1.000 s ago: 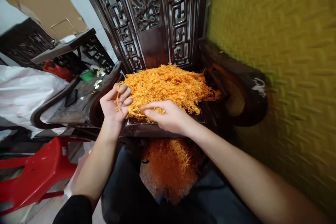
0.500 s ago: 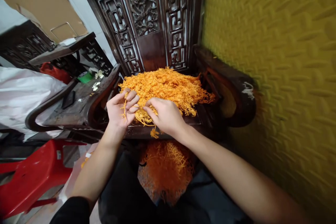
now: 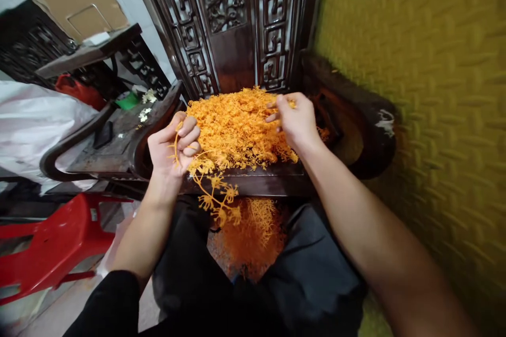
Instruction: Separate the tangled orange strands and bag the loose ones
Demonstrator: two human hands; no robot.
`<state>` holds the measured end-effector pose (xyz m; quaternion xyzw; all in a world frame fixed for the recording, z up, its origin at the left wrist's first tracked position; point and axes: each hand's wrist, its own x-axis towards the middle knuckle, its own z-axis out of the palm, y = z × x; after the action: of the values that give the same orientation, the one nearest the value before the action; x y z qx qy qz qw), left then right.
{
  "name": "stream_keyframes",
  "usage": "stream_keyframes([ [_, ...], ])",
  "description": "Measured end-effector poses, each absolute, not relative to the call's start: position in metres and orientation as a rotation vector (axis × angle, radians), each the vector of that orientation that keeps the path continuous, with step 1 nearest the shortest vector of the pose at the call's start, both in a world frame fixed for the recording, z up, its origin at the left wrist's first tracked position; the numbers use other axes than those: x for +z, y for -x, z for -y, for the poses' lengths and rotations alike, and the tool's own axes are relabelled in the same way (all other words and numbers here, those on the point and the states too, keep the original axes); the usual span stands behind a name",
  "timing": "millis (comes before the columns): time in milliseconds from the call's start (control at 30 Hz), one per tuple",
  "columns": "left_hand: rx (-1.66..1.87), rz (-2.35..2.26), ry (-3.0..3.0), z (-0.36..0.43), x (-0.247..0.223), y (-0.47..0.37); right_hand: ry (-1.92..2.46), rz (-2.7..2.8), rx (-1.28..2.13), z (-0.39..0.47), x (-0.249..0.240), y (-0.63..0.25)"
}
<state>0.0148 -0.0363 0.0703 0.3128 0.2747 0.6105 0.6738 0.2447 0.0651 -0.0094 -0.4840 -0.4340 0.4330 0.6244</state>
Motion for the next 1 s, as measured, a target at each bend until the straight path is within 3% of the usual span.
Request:
stream_keyframes([
  [267,1.461,-0.665,-0.826,0.029,0.065,-0.004,0.86,1.127,1.532,-0.013,0.011,-0.224],
  [733,1.32,-0.658,-0.849,0.035,0.066,-0.012,0.942,1.113,1.873,-0.007,-0.005,-0.211],
  [833,1.223,-0.634,-0.974,0.038,0.069,-0.018,0.881,1.021,1.872,-0.004,-0.008,-0.204],
  [1000,1.174,-0.579,-1.094,0.033,0.065,-0.024,0.831,0.952,1.553,-0.007,-0.004,-0.2],
])
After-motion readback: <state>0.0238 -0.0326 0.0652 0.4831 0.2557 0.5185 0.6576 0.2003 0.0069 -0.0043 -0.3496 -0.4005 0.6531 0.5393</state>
